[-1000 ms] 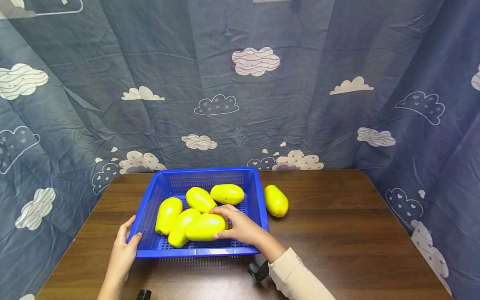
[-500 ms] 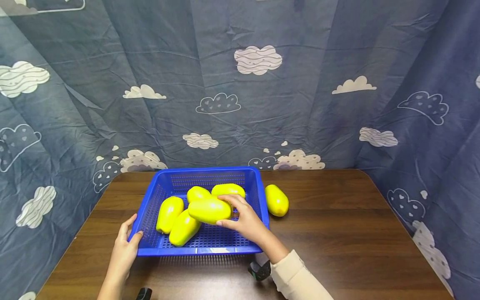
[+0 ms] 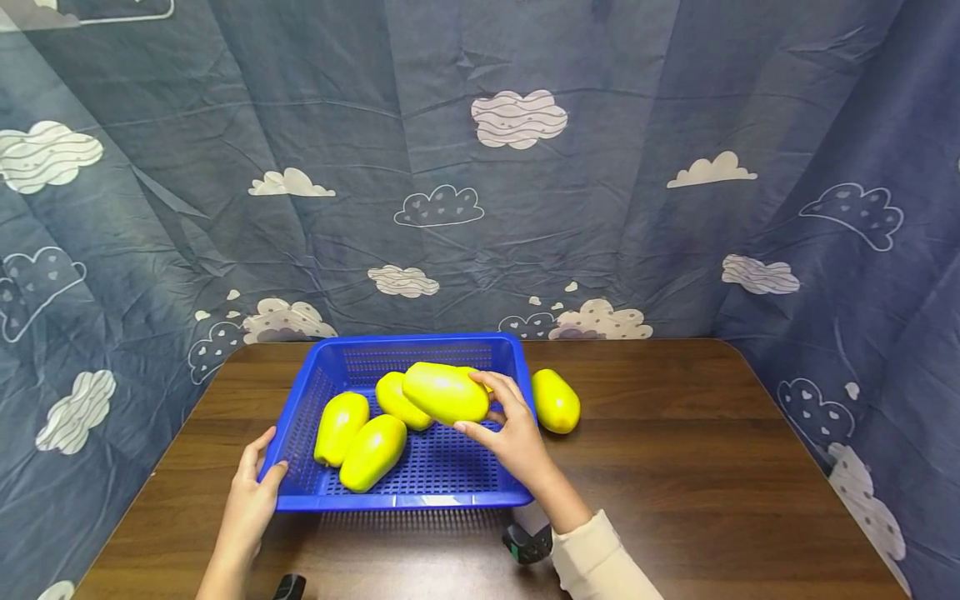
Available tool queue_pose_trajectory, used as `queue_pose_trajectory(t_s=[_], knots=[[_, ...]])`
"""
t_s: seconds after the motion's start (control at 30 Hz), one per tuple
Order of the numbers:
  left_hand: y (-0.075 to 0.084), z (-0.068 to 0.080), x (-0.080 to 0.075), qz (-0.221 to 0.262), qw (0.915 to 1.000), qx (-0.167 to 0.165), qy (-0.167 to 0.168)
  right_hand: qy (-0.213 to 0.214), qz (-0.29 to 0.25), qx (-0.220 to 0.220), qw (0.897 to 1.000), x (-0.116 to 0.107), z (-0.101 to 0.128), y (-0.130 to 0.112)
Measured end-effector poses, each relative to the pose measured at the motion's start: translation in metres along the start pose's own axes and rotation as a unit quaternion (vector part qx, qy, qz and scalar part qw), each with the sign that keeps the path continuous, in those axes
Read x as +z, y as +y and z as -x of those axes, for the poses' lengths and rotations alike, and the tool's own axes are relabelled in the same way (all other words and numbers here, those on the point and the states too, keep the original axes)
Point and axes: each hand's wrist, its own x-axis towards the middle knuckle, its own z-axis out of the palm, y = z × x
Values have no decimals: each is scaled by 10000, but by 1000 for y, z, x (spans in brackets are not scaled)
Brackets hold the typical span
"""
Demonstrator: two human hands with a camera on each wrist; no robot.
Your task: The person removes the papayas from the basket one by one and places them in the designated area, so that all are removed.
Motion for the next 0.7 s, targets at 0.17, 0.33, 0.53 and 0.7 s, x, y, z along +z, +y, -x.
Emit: queue_pose_trajectory(t_s=[0.17, 0.33, 0.53, 0.7], knots=[[0, 0, 0, 23, 10000, -4, 38, 399, -98, 92, 9991, -10, 2, 3], [1, 0, 0, 9, 10000, -6, 40, 892, -301, 29, 9956, -18, 5, 7], [0, -1, 0, 63, 9999, -8, 79, 1584, -398, -141, 9865, -28, 7, 11], [-1, -1, 0, 50, 10000, 16, 55, 2101, -561, -149, 9759, -39, 7, 21]])
